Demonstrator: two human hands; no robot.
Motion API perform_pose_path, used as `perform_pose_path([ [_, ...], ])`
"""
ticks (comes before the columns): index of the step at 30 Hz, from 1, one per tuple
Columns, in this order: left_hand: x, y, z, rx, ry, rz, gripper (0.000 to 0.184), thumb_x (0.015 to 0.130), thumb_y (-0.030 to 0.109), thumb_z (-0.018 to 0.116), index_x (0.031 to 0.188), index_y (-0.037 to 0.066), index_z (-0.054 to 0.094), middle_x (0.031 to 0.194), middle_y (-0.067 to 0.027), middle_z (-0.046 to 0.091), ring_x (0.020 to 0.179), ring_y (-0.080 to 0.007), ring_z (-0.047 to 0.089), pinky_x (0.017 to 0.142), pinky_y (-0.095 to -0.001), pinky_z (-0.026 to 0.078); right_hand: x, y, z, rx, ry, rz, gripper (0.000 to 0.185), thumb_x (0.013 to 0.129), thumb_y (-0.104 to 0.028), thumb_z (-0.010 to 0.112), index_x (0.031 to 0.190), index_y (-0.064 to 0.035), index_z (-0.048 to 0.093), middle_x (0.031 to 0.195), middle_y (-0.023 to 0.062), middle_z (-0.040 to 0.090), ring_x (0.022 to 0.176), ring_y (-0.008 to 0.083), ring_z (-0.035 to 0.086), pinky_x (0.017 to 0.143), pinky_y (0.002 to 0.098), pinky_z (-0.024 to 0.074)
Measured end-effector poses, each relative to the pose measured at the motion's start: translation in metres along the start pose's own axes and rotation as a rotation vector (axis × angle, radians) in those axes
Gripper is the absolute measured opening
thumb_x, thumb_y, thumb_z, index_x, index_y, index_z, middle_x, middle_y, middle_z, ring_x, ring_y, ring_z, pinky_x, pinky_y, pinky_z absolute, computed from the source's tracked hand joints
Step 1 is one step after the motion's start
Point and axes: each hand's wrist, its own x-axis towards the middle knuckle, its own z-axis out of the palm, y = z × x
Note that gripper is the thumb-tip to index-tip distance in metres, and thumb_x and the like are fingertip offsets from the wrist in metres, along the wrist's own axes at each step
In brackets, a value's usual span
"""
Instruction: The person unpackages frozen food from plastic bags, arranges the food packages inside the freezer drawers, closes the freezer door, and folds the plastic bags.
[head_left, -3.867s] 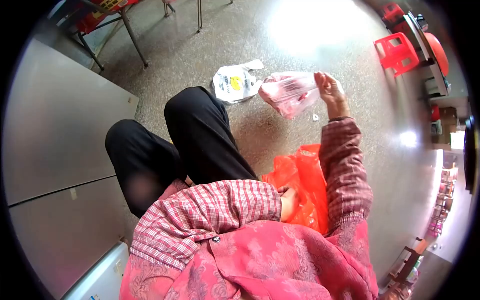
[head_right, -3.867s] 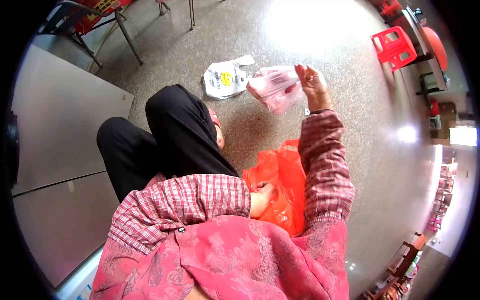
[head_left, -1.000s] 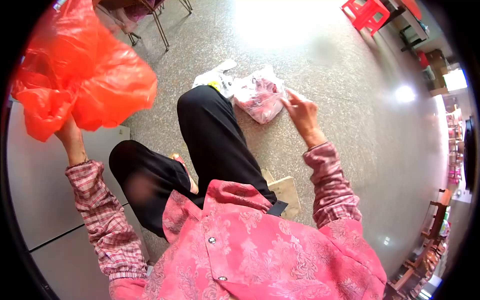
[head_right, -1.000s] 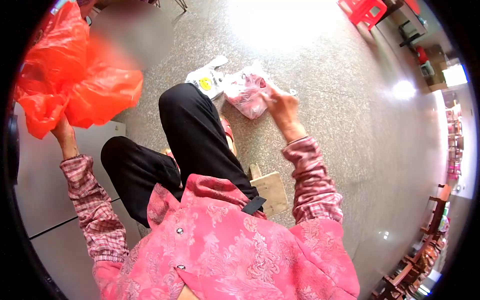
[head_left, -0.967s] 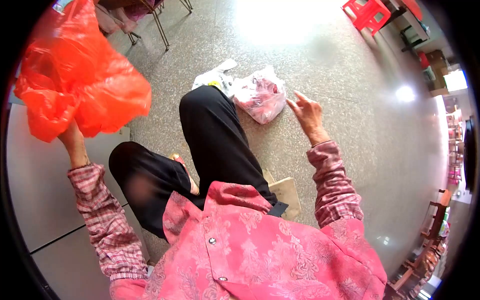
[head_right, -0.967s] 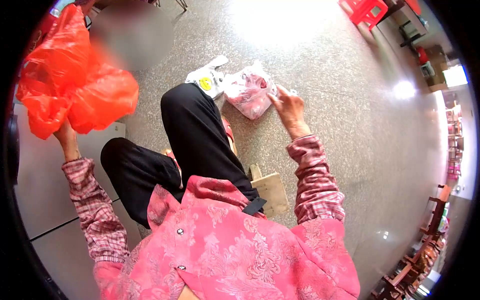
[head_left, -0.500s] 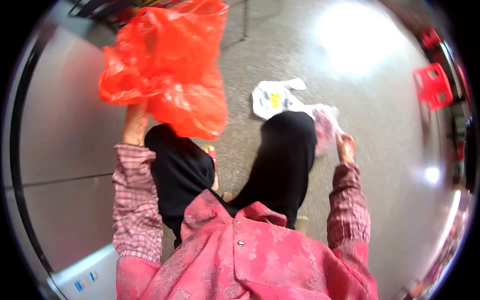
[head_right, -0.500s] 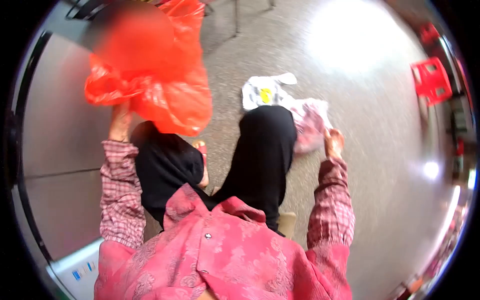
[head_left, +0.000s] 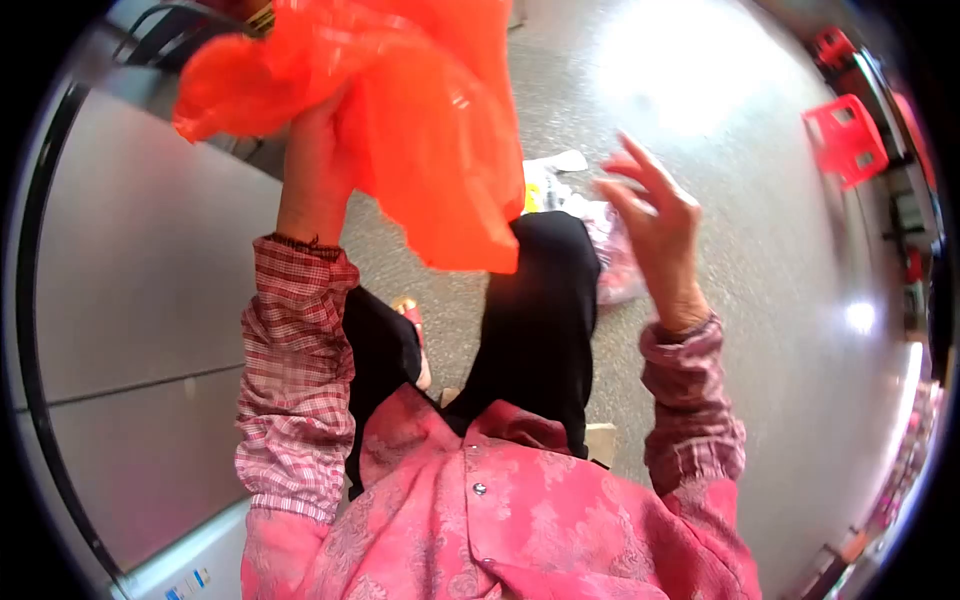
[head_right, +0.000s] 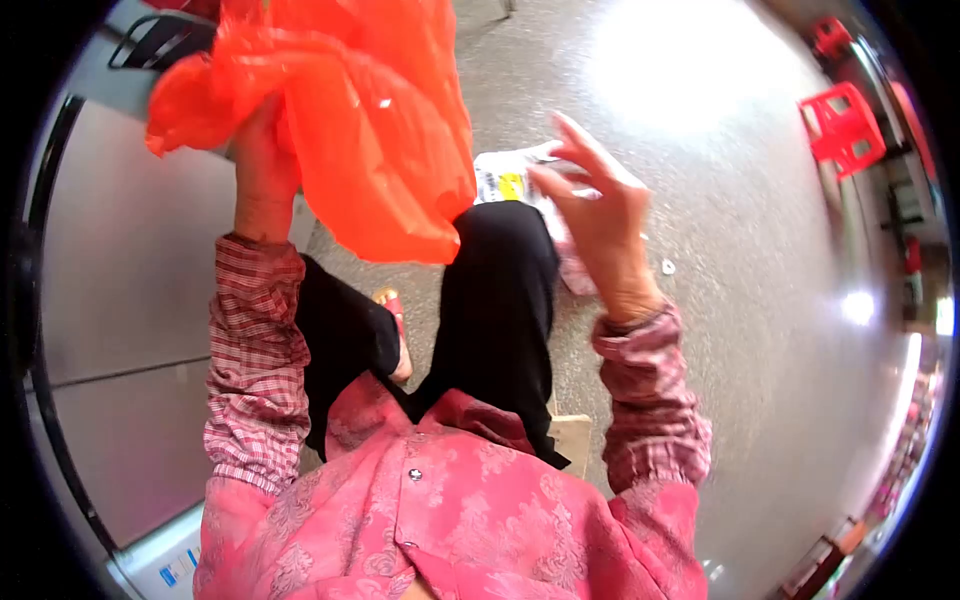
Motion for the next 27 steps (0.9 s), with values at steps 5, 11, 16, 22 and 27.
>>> perform_pose_path([
  [5,0.005,-0.028,0.14,-0.559,-0.725,-0.225,0.043,0.089,0.026,0.058,0.124,0.003,0.047,0.119,-0.0096,0.057,0.104,-0.0218,0.058,0.092,-0.0362,0.047,0.016,-0.037,-0.015,-0.064,0.133,-0.233,0.031,0.075,-0.006,0.069,0.105,-0.0018,0.061,0.085,0.0111,0.067,0.076,0.015,0.064,0.062,0.0283,0.0521],
  [11,-0.034,-0.065,0.201,-0.091,-0.759,-0.067,0.044,0.084,0.025,0.065,0.118,0.001,0.052,0.106,-0.0078,0.062,0.095,-0.0178,0.061,0.085,-0.0317,0.048,-0.042,0.06,-0.158,0.029,0.47,-0.003,0.013,0.086,-0.001,0.054,0.093,0.0032,0.065,0.078,0.0053,0.064,0.07,0.0109,0.058,0.065,0.0252,0.0478],
  [16,-0.02,-0.08,0.15,0.64,-0.813,-0.17,0.049,0.083,0.041,0.063,0.118,0.007,0.056,0.099,-0.008,0.066,0.094,-0.0147,0.062,0.081,-0.0276,0.049,-0.168,0.089,-0.338,-0.268,0.668,0.225,0.021,0.088,-0.018,0.059,0.089,0.002,0.063,0.078,0.0033,0.062,0.068,0.0088,0.054,0.063,0.0226,0.0435],
  [22,-0.029,-0.07,0.071,0.718,-0.521,-0.386,0.027,0.089,0.027,0.057,0.104,0.005,0.062,0.088,-0.0057,0.066,0.081,-0.0115,0.063,0.076,-0.0264,0.05,-0.289,0.099,-0.345,-0.918,0.557,0.387,0.021,0.087,-0.008,0.051,0.102,-0.0009,0.065,0.088,0.0074,0.068,0.077,0.0158,0.062,0.068,0.0301,0.0487],
  [27,-0.054,-0.056,0.01,0.81,-0.286,-0.428,0.023,0.087,0.024,0.059,0.096,0.004,0.063,0.081,-0.0034,0.065,0.073,-0.0107,0.061,0.07,-0.025,0.048,-0.339,0.166,-0.228,-0.909,0.221,0.565,0.007,0.072,-0.005,0.051,0.067,-0.0055,0.045,0.057,0.0165,0.037,0.049,0.025,0.042,0.049,0.0392,0.0365],
])
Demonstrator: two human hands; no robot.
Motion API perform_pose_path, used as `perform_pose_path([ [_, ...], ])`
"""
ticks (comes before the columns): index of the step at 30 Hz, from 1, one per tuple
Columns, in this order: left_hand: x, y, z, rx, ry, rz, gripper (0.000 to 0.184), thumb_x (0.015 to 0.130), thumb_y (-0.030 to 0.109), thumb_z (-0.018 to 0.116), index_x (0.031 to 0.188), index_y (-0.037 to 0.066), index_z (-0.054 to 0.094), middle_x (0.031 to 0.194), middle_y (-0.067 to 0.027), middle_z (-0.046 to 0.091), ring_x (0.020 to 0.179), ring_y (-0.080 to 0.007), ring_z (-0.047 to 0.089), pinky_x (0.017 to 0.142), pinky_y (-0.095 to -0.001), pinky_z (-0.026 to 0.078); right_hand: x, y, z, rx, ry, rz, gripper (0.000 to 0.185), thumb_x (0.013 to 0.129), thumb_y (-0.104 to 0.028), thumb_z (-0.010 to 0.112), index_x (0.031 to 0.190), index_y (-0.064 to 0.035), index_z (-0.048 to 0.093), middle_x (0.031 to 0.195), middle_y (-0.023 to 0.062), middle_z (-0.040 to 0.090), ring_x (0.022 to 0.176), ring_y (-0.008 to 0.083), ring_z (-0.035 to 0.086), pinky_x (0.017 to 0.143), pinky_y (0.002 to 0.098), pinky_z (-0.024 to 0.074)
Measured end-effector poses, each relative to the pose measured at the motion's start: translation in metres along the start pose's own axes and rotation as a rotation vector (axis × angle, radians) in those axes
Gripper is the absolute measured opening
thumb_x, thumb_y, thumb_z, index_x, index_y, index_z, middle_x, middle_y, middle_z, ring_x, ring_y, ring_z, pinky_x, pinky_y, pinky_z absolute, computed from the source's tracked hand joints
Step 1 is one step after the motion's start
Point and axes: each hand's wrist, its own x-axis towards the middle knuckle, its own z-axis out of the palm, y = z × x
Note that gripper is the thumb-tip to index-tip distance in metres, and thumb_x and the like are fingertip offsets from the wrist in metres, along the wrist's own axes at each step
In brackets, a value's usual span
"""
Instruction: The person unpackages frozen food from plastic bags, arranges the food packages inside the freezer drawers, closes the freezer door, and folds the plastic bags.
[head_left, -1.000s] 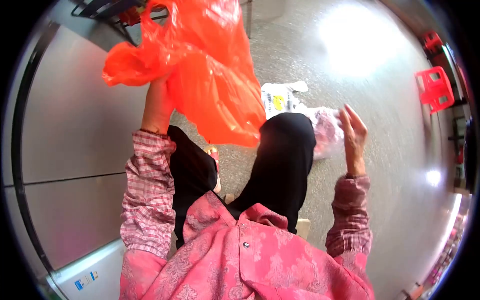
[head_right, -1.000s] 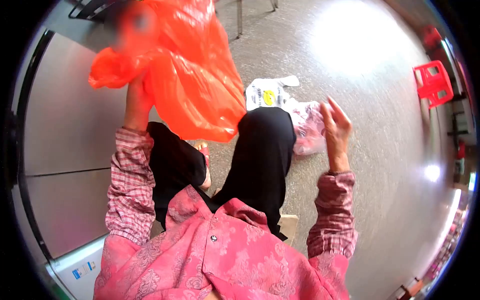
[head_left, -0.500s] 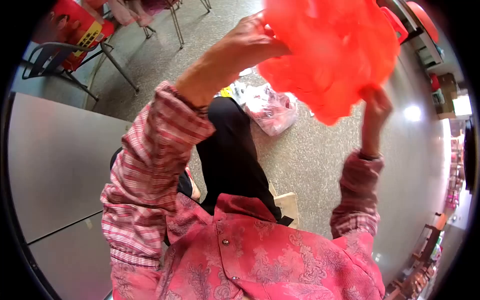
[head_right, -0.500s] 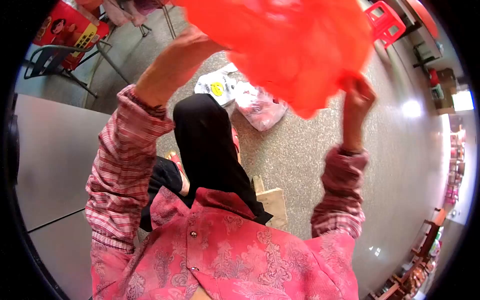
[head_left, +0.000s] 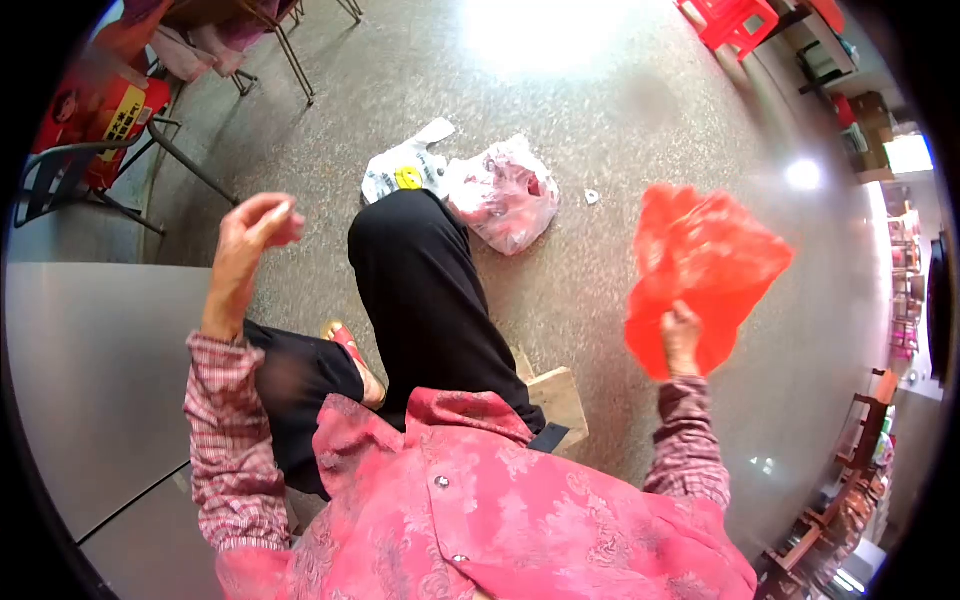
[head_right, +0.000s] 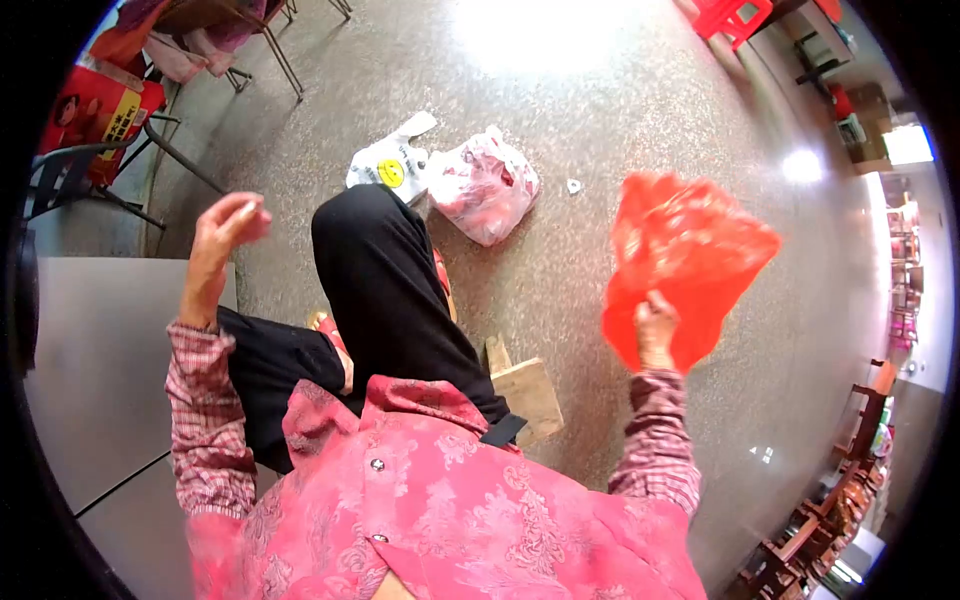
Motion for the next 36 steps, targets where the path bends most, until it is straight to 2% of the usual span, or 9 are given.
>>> perform_pose_path([
  [2,-0.024,-0.004,-0.011,-0.023,0.02,0.042,0.02,0.087,0.022,0.059,0.093,0.003,0.061,0.078,-0.0015,0.061,0.073,-0.0093,0.058,0.068,-0.0237,0.046,-0.049,0.104,0.123,-0.513,0.154,-0.33,0.013,0.073,-0.013,0.055,0.061,-0.0095,0.05,0.056,0.0139,0.049,0.052,0.0326,0.049,0.051,0.045,0.0391],
  [3,-0.034,-0.004,-0.014,-0.021,0.041,0.008,0.019,0.086,0.021,0.059,0.091,0.003,0.06,0.076,-0.0003,0.059,0.072,-0.0085,0.055,0.067,-0.0232,0.045,-0.054,0.072,0.128,-0.468,0.427,-0.489,0.013,0.072,-0.015,0.058,0.059,-0.013,0.054,0.057,0.0105,0.053,0.054,0.0324,0.052,0.052,0.0472,0.0419],
  [6,-0.032,-0.047,-0.056,0.029,0.13,-0.017,0.013,0.084,0.013,0.059,0.086,0.001,0.06,0.073,-0.0011,0.059,0.066,-0.01,0.056,0.06,-0.0262,0.047,-0.083,0.035,0.153,-0.185,-0.394,0.057,0.017,0.067,-0.023,0.061,0.065,-0.0079,0.066,0.067,0.0176,0.061,0.063,0.0343,0.061,0.061,0.0467,0.0499],
  [13,-0.048,-0.078,-0.091,0.595,0.333,0.061,0.013,0.074,0.01,0.064,0.081,-0.001,0.06,0.069,-0.0089,0.058,0.063,-0.0192,0.057,0.058,-0.0329,0.045,-0.083,0.001,0.147,-0.123,-0.426,0.123,0.05,0.074,-0.055,0.064,0.085,-0.0068,0.071,0.082,0.0181,0.066,0.082,0.0326,0.064,0.075,0.0429,0.0498],
  [17,-0.052,-0.077,-0.088,0.776,0.416,0.25,0.016,0.071,0.012,0.065,0.077,-0.001,0.058,0.069,-0.0147,0.056,0.064,-0.0299,0.055,0.06,-0.0381,0.043,-0.059,-0.01,0.095,-0.115,-0.409,0.164,0.047,0.076,-0.053,0.063,0.089,-0.0082,0.071,0.085,0.0186,0.066,0.084,0.0328,0.063,0.077,0.0419,0.0493],
  [25,-0.049,-0.084,-0.093,0.734,0.453,0.24,0.016,0.074,0.013,0.063,0.077,-0.002,0.058,0.073,-0.0152,0.058,0.069,-0.0308,0.057,0.064,-0.0369,0.045,0.016,-0.061,0.05,0.04,-0.209,-0.006,0.03,0.08,-0.037,0.065,0.077,-0.0073,0.063,0.068,0.0158,0.061,0.064,0.0321,0.061,0.056,0.0416,0.0469],
  [29,-0.058,-0.083,-0.095,0.76,0.399,0.271,0.015,0.078,0.013,0.061,0.078,-0.002,0.059,0.076,-0.0156,0.06,0.07,-0.0301,0.059,0.064,-0.0358,0.045,0.072,-0.083,0.075,-0.062,0.122,-0.618,0.032,0.082,-0.038,0.064,0.1,-0.0117,0.065,0.066,0.0141,0.06,0.057,0.0293,0.059,0.052,0.0374,0.0466],
  [31,-0.062,-0.077,-0.092,0.758,0.384,0.201,0.015,0.08,0.013,0.061,0.079,-0.002,0.06,0.074,-0.0151,0.062,0.069,-0.0289,0.06,0.063,-0.035,0.046,0.096,-0.136,0.057,0.19,-0.119,-0.148,0.039,0.08,-0.037,0.066,0.105,-0.0075,0.062,0.068,0.0119,0.063,0.059,0.0301,0.06,0.054,0.0368,0.0473],
  [36,-0.07,-0.079,-0.099,0.731,0.402,0.146,0.014,0.081,0.013,0.061,0.08,-0.001,0.06,0.07,-0.0136,0.062,0.065,-0.025,0.061,0.062,-0.0341,0.046,0.142,-0.172,0.094,0.13,-0.155,-0.228,0.053,0.077,-0.054,0.062,0.099,-0.0058,0.063,0.076,0.0149,0.066,0.069,0.0325,0.064,0.059,0.0409,0.0479],
])
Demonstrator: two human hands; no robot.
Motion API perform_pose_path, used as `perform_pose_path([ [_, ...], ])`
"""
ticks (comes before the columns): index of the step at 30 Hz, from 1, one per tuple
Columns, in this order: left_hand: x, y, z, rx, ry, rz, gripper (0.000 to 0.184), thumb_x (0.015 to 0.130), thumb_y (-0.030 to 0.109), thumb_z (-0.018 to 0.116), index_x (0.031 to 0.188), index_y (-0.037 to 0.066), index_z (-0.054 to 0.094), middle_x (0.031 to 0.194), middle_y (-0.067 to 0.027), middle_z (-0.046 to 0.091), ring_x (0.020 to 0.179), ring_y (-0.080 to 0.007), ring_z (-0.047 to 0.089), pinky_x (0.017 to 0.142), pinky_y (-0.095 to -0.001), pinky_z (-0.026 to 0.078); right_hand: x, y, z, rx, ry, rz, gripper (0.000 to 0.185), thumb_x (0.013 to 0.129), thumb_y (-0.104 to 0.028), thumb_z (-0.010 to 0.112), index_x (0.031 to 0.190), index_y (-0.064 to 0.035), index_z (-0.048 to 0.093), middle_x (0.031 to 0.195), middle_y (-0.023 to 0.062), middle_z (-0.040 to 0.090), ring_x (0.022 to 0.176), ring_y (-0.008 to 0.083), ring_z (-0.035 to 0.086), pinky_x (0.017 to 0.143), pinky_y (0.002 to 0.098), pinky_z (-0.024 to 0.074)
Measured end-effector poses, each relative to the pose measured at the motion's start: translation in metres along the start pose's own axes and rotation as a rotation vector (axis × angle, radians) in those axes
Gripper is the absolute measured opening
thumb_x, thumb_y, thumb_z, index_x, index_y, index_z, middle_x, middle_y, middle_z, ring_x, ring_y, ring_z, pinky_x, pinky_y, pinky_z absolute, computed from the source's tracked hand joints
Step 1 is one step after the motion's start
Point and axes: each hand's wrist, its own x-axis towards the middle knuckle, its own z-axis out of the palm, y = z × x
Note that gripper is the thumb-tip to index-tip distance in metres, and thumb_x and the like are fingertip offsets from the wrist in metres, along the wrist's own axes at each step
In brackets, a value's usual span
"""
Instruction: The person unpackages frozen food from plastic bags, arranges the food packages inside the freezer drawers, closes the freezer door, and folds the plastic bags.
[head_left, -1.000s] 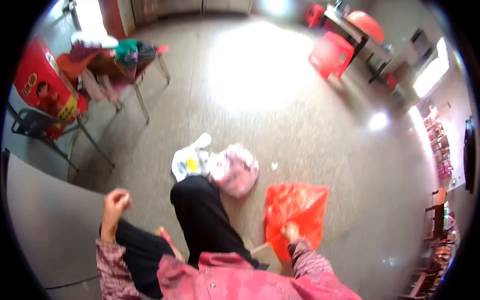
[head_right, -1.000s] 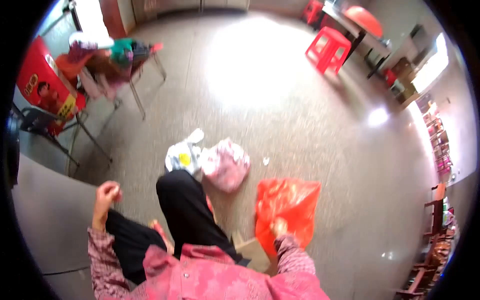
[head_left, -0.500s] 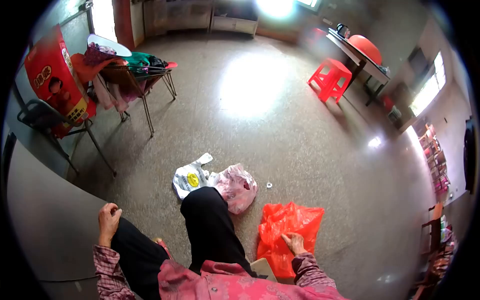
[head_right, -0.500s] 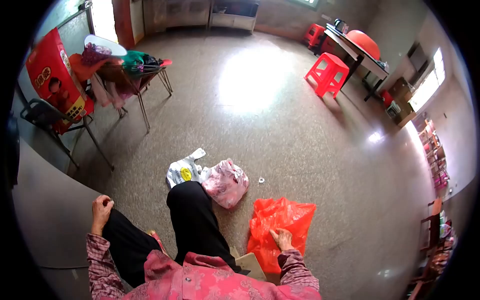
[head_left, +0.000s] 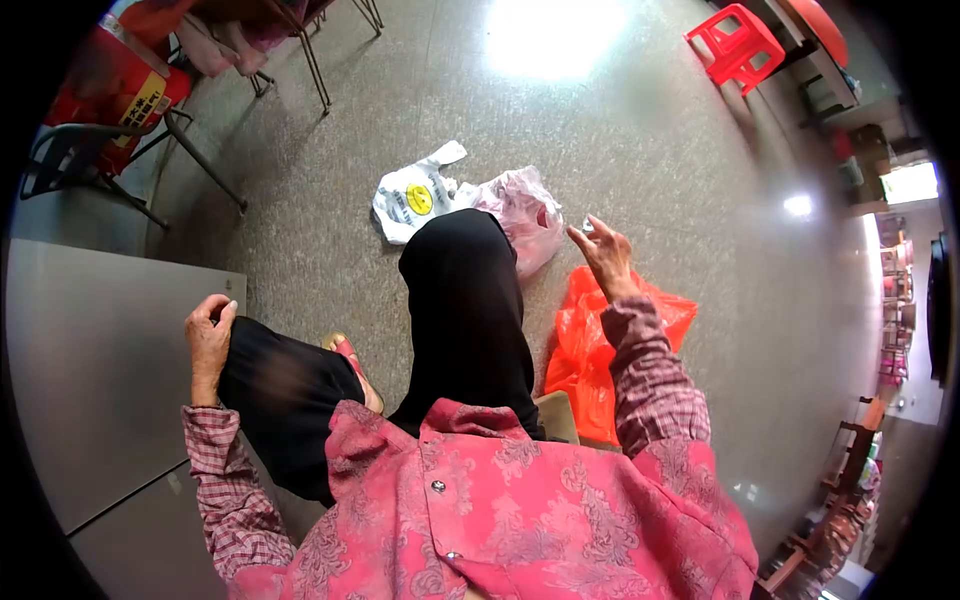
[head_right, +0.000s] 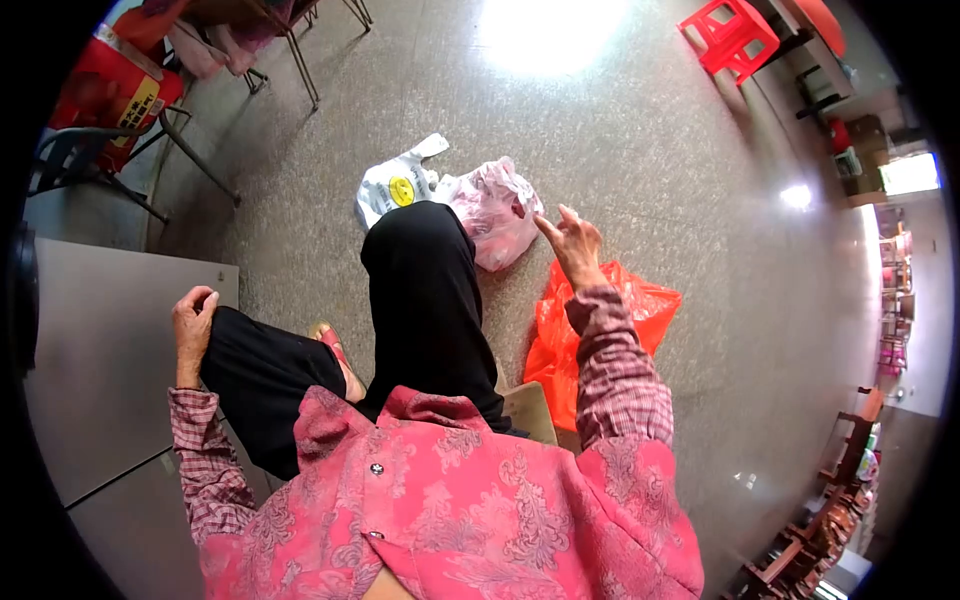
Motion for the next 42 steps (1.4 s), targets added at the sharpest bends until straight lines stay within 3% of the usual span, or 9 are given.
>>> perform_pose_path([
  [6,-0.007,-0.006,-0.007,0.033,-0.007,-0.056,0.015,0.081,0.013,0.061,0.081,-0.002,0.06,0.071,-0.014,0.062,0.065,-0.0246,0.06,0.063,-0.0342,0.046,0.042,0.009,0.059,-0.167,-0.132,0.048,0.061,0.069,-0.064,0.062,0.087,-0.0059,0.066,0.078,0.0188,0.066,0.072,0.0371,0.063,0.065,0.0453,0.0485],
  [7,-0.008,-0.005,-0.008,0.047,-0.013,-0.052,0.016,0.081,0.014,0.061,0.082,-0.002,0.06,0.071,-0.014,0.062,0.065,-0.0245,0.06,0.063,-0.0341,0.046,0.042,0.012,0.07,-0.108,-0.058,0.089,0.047,0.075,-0.049,0.063,0.09,-0.005,0.069,0.081,0.0153,0.068,0.075,0.0298,0.065,0.068,0.04,0.0489],
  [11,-0.012,-0.005,-0.009,0.044,-0.019,-0.095,0.017,0.082,0.015,0.061,0.082,-0.002,0.06,0.071,-0.0138,0.062,0.065,-0.0243,0.06,0.063,-0.0339,0.047,0.06,0.006,0.071,0.196,-0.092,0.328,0.034,0.078,-0.034,0.059,0.069,-0.0023,0.068,0.069,0.0094,0.066,0.062,0.0199,0.061,0.062,0.0337,0.0458],
  [15,-0.013,-0.003,-0.008,0.059,-0.009,-0.086,0.017,0.082,0.015,0.061,0.083,-0.002,0.06,0.071,-0.0134,0.062,0.065,-0.0234,0.06,0.063,-0.0333,0.047,0.071,0.026,0.084,0.55,-0.061,0.359,0.031,0.082,-0.028,0.06,0.072,0.0002,0.068,0.07,0.0049,0.066,0.062,0.0105,0.058,0.059,0.0253,0.0444],
  [20,-0.01,0.004,-0.007,0.036,-0.025,-0.114,0.016,0.081,0.014,0.062,0.083,-0.001,0.061,0.071,-0.0129,0.062,0.065,-0.0227,0.061,0.063,-0.0328,0.047,0.071,0.06,0.084,0.4,-0.001,0.395,0.027,0.085,-0.025,0.059,0.08,0.0001,0.068,0.069,0.0045,0.066,0.059,0.0112,0.059,0.059,0.0261,0.0477],
  [24,-0.01,0.003,-0.004,0.059,-0.021,-0.078,0.015,0.082,0.013,0.062,0.083,-0.001,0.061,0.071,-0.0128,0.063,0.066,-0.0225,0.061,0.064,-0.0324,0.047,0.024,0.034,0.09,0.815,-0.263,0.402,0.023,0.084,-0.02,0.061,0.074,0.0003,0.065,0.064,0.0062,0.064,0.054,0.0122,0.058,0.053,0.0254,0.0477],
  [31,-0.011,0.007,-0.006,0.093,-0.028,-0.054,0.015,0.082,0.013,0.061,0.083,-0.001,0.061,0.073,-0.0131,0.063,0.067,-0.0236,0.061,0.065,-0.0332,0.047,-0.035,0.041,0.108,0.31,-0.534,0.314,0.031,0.079,-0.024,0.064,0.07,0.0055,0.066,0.06,0.0085,0.063,0.054,0.0142,0.061,0.049,0.0284,0.0485],
  [36,-0.014,0.01,-0.007,0.1,-0.028,-0.055,0.016,0.082,0.016,0.061,0.082,0.0,0.062,0.073,-0.0132,0.064,0.068,-0.0243,0.061,0.065,-0.0332,0.047,0.012,0.03,0.065,0.8,-0.194,0.361,0.021,0.08,-0.019,0.062,0.079,0.0019,0.066,0.068,0.0051,0.064,0.062,0.0122,0.059,0.06,0.0256,0.0479],
  [42,-0.017,0.015,-0.005,0.101,-0.029,-0.031,0.018,0.082,0.018,0.061,0.081,0.0,0.062,0.072,-0.0129,0.063,0.067,-0.0247,0.061,0.064,-0.033,0.046,0.03,-0.016,0.073,1.315,-0.254,0.463,0.022,0.081,-0.02,0.066,0.094,-0.0025,0.067,0.082,0.0035,0.066,0.072,0.0102,0.06,0.069,0.0229,0.048],
])
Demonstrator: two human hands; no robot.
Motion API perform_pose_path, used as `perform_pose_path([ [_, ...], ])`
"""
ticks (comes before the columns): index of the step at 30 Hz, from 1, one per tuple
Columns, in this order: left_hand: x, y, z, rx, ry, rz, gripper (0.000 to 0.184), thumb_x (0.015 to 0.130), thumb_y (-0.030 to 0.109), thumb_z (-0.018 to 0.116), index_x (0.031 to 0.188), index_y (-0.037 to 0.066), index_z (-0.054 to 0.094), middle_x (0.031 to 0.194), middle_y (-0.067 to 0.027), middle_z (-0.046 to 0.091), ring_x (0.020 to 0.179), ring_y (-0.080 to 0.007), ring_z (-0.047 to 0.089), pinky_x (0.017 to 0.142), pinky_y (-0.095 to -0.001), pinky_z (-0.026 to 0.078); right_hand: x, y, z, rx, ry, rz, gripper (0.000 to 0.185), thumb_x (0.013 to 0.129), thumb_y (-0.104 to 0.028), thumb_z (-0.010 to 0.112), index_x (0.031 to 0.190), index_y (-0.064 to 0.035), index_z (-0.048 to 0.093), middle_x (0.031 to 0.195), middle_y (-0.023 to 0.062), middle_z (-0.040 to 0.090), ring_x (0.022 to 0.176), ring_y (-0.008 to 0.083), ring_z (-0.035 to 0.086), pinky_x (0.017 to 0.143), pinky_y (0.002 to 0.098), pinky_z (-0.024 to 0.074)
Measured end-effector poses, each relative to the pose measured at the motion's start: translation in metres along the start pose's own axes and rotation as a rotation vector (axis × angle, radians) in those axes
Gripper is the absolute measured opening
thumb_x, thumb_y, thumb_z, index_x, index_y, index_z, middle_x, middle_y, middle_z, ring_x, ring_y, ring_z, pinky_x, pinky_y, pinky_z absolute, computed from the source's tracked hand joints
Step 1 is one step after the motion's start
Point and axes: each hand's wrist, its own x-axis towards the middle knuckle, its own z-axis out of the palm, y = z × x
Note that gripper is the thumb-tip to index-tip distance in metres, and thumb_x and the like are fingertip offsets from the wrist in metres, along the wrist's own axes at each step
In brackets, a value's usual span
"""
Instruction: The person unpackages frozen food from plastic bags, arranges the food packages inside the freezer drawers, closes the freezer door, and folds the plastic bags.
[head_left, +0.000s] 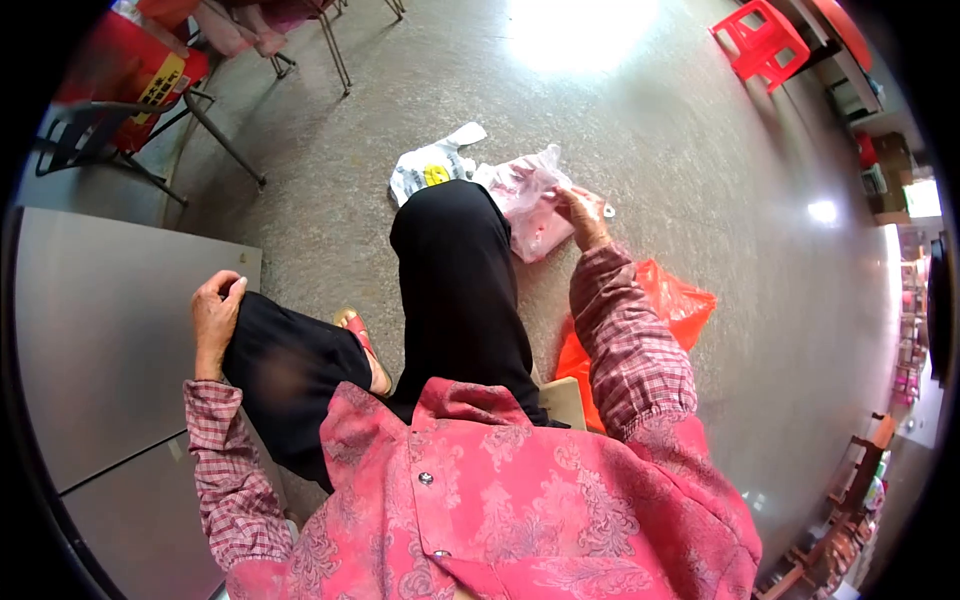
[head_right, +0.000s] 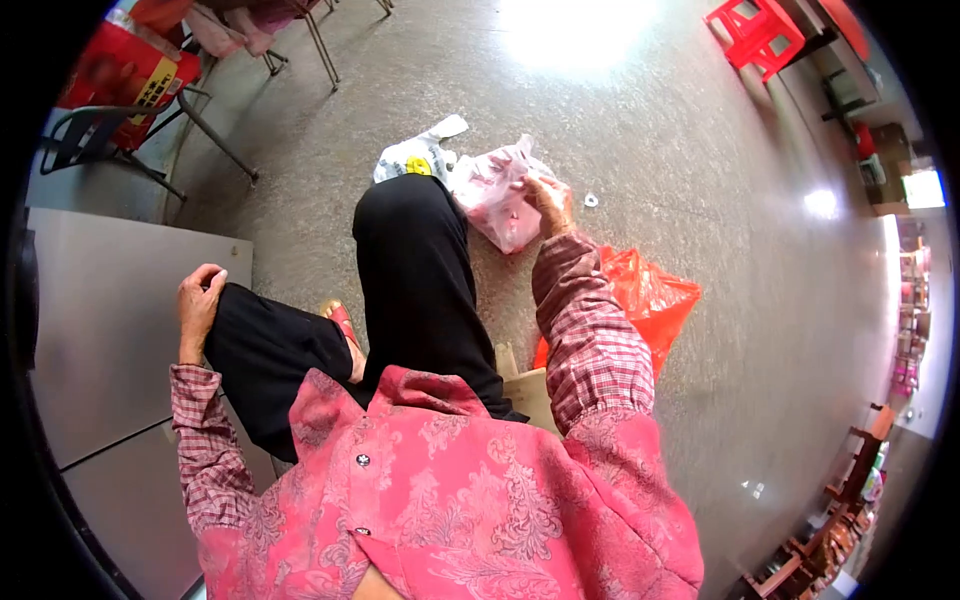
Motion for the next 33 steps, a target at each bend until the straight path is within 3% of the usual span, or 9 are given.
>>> perform_pose_path([
  [4,0.0,0.002,0.002,-0.017,-0.037,0.007,0.017,0.082,0.018,0.061,0.081,0.001,0.062,0.071,-0.0128,0.063,0.066,-0.024,0.061,0.064,-0.0329,0.046,-0.001,0.02,-0.008,0.015,-0.104,0.233,0.02,0.08,-0.018,0.067,0.093,-0.0031,0.068,0.078,0.003,0.065,0.058,0.0057,0.052,0.052,0.0166,0.0392],
  [6,-0.001,-0.003,0.003,-0.027,-0.048,0.016,0.016,0.081,0.016,0.061,0.081,0.0,0.062,0.071,-0.0128,0.063,0.066,-0.0236,0.061,0.063,-0.0329,0.046,-0.012,0.017,-0.013,0.117,0.019,0.259,0.02,0.081,-0.021,0.068,0.093,-0.0047,0.068,0.076,0.0026,0.064,0.055,0.0042,0.048,0.047,0.0168,0.033],
  [11,-0.001,-0.009,0.005,-0.042,0.011,0.021,0.015,0.081,0.014,0.061,0.081,-0.001,0.061,0.072,-0.0131,0.063,0.066,-0.0231,0.061,0.063,-0.0326,0.046,-0.036,0.001,-0.038,0.028,-0.073,0.243,0.022,0.082,-0.022,0.066,0.095,-0.0046,0.066,0.082,0.0006,0.065,0.074,0.0083,0.062,0.068,0.02,0.0472],
  [19,-0.001,-0.011,0.002,-0.03,-0.028,-0.03,0.015,0.081,0.014,0.062,0.083,-0.001,0.063,0.073,-0.0121,0.064,0.068,-0.0213,0.062,0.065,-0.0316,0.047,-0.042,-0.006,-0.02,-0.069,-0.081,0.193,0.024,0.082,-0.024,0.066,0.095,-0.0036,0.066,0.078,0.0003,0.062,0.073,0.0109,0.062,0.068,0.0205,0.0481],
  [22,-0.004,-0.005,0.001,-0.012,0.012,-0.028,0.015,0.081,0.014,0.062,0.083,0.0,0.063,0.073,-0.0121,0.065,0.067,-0.0214,0.062,0.065,-0.0318,0.047,-0.05,-0.004,0.0,-0.147,-0.135,0.235,0.019,0.08,-0.024,0.067,0.089,-0.0073,0.068,0.07,-0.0024,0.061,0.063,0.0053,0.058,0.055,0.0171,0.0423],
  [24,-0.003,0.001,0.002,-0.037,-0.007,-0.037,0.016,0.08,0.016,0.063,0.083,0.0,0.063,0.074,-0.0124,0.065,0.067,-0.0218,0.062,0.064,-0.032,0.047,-0.052,0.023,0.014,-0.114,-0.03,0.349,0.014,0.076,-0.018,0.07,0.076,-0.0046,0.067,0.065,0.004,0.063,0.047,0.0073,0.049,0.041,0.019,0.034],
  [26,0.0,0.008,0.004,-0.024,-0.019,0.001,0.017,0.08,0.016,0.063,0.082,0.0,0.063,0.073,-0.0123,0.064,0.067,-0.0219,0.062,0.064,-0.032,0.047,-0.053,0.043,0.01,-0.127,-0.117,0.382,0.013,0.077,-0.017,0.07,0.078,-0.0041,0.068,0.065,0.0043,0.063,0.045,0.0072,0.048,0.041,0.0192,0.0343],
  [27,0.002,0.014,0.003,-0.01,-0.041,0.035,0.017,0.079,0.017,0.064,0.082,0.0,0.063,0.073,-0.0122,0.064,0.066,-0.022,0.062,0.063,-0.032,0.047,-0.052,0.039,0.015,-0.109,-0.104,0.4,0.015,0.077,-0.021,0.07,0.083,-0.007,0.069,0.071,0.0002,0.064,0.047,0.0049,0.044,0.043,0.0188,0.032],
  [33,-0.001,0.073,-0.021,-0.009,-0.108,0.203,0.018,0.073,0.015,0.068,0.081,0.0,0.062,0.08,-0.0122,0.062,0.073,-0.0247,0.059,0.067,-0.0321,0.046,-0.022,-0.015,-0.002,-0.118,-0.076,0.109,0.019,0.082,-0.021,0.065,0.09,-0.0042,0.067,0.079,0.0023,0.066,0.07,0.0085,0.061,0.067,0.0191,0.0469],
])
